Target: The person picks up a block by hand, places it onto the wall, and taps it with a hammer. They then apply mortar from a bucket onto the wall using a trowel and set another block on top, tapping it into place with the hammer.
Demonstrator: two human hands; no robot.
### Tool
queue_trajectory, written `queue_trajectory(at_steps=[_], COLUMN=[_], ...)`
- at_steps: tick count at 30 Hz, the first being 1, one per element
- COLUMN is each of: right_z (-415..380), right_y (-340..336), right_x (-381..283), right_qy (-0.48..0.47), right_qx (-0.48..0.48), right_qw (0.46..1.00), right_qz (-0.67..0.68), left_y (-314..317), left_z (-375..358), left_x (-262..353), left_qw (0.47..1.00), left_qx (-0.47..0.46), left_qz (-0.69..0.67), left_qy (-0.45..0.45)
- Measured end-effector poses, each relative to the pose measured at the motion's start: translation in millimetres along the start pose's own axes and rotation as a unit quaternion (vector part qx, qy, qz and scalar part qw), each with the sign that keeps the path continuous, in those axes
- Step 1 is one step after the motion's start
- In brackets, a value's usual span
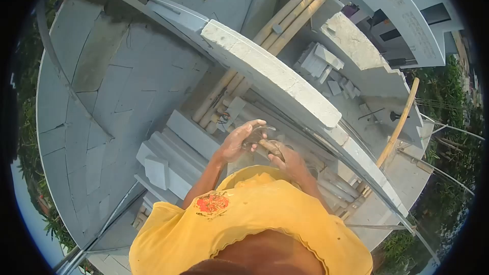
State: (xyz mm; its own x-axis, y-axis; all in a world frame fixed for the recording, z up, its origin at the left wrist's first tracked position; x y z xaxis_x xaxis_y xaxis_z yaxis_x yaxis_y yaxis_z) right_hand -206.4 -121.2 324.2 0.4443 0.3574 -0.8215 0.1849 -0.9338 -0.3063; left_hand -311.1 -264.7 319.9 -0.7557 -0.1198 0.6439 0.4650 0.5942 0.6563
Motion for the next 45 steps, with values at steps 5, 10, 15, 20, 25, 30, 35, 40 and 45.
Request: queue_trajectory(at_steps=[5, 10, 15, 20, 25, 30, 35, 40, 45], right_z=[-78, -154, -152, -134, -148, -72, -58, -93, -53], right_y=[-62, -61, -64, -53, -63, -70, -70, -58, -48], right_x=[57, 157, 185, 230, 252, 215, 216, 234, 214], right_qy=[0.111, 0.150, 0.217, 0.104, 0.087, 0.144, 0.115, 0.165, 0.168], right_qx=[0.087, 0.309, 0.440, 0.526, 0.686, 0.631, 0.511, 0.714, 0.490], right_qw=[0.987, 0.890, 0.661, 0.487, 0.397, 0.519, 0.620, 0.413, 0.668], right_qz=[0.072, 0.300, 0.568, 0.689, 0.603, 0.559, 0.585, 0.541, 0.534], left_y=[49, 65, 27, 4, 1, 2, 1, 2, 3], left_z=[70, 148, 201, 223, 219, 218, 218, 216, 211], left_x=[30, 84, 90, 88, 88, 88, 87, 86, 84], left_qw=[0.855, 0.483, 0.371, 0.378, 0.389, 0.373, 0.376, 0.376, 0.371], left_qx=[0.044, 0.024, -0.125, -0.153, -0.170, -0.161, -0.161, -0.154, -0.148], left_qz=[0.513, 0.846, 0.917, 0.903, 0.884, 0.889, 0.889, 0.891, 0.892], left_qy=[0.056, 0.223, 0.076, 0.131, 0.198, 0.211, 0.208, 0.201, 0.211])
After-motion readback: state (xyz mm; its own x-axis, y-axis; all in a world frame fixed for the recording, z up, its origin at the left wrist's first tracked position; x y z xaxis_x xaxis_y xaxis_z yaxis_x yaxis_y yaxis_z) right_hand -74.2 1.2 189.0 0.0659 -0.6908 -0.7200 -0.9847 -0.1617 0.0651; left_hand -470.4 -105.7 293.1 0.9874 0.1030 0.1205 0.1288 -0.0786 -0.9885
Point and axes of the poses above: each hand's wrist, its own z-axis towards the middle knuckle, its own y-axis out of the palm, x = y × z, the point moved 8 cm from there along z, towards the middle knuckle, and after that the axes turned 5 degrees about z, right-handed, at the moved point
